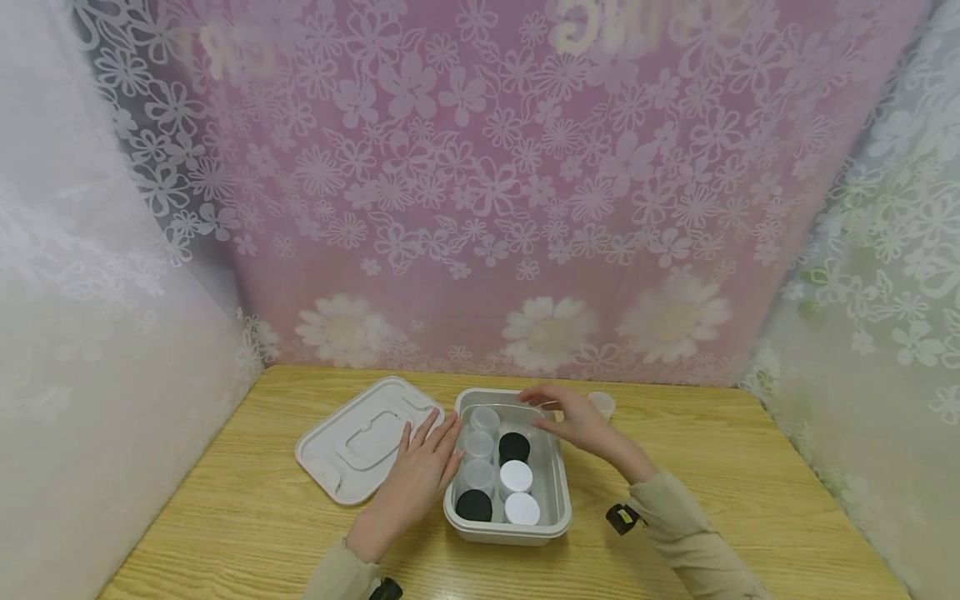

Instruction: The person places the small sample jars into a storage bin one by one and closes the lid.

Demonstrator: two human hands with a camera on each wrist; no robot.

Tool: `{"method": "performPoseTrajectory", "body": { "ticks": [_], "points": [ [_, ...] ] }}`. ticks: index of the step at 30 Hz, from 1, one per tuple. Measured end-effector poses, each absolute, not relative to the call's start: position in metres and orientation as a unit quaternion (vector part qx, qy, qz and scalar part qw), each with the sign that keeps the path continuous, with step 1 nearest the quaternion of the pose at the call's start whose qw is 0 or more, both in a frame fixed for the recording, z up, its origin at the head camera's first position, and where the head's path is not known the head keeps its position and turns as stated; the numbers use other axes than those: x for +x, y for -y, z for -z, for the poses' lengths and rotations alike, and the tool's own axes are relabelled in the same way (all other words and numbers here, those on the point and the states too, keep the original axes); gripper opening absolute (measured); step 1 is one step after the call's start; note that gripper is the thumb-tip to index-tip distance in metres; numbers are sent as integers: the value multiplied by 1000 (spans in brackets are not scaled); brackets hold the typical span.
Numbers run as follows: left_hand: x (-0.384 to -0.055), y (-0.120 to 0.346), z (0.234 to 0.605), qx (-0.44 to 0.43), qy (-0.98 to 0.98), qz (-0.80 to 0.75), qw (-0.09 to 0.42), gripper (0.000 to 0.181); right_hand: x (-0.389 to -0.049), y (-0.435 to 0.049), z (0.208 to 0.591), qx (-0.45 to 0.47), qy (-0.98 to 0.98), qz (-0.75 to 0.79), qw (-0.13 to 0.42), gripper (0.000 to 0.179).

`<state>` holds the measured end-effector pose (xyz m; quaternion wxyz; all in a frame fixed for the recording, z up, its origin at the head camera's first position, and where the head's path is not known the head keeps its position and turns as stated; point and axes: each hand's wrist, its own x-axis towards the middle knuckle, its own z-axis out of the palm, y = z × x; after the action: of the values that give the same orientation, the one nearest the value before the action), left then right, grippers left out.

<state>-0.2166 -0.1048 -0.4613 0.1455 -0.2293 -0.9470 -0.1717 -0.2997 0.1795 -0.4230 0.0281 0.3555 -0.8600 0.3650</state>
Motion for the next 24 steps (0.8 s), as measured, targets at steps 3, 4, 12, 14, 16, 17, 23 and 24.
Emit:
{"method": "performPoseTrajectory", "body": {
  "ticks": [3,4,12,14,16,17,23,24],
  "points": [
    [-217,105,462,-229,947,174,145,53,-302,-186,429,331,849,-409,59,38],
    [-217,105,462,-229,947,176,144,53,-303,-188,430,321,845,-423,68,38],
    [-217,104,462,-229,947,176,142,53,-312,-217,439,241,808,-529,99,42],
    [-217,104,462,-229,947,176,143,53,-315,-225,440,225,808,-534,107,43],
    [-217,104,462,-229,946,176,144,52,-317,-233,443,204,814,-532,113,45],
    [-217,104,462,-230,946,176,145,52,-318,-237,444,196,818,-529,115,45],
    [-216,104,460,-232,945,175,147,52,-323,-256,456,145,839,-511,120,51],
    [-216,104,460,-233,945,175,147,52,-324,-258,459,137,841,-510,119,52]
  ]
}}
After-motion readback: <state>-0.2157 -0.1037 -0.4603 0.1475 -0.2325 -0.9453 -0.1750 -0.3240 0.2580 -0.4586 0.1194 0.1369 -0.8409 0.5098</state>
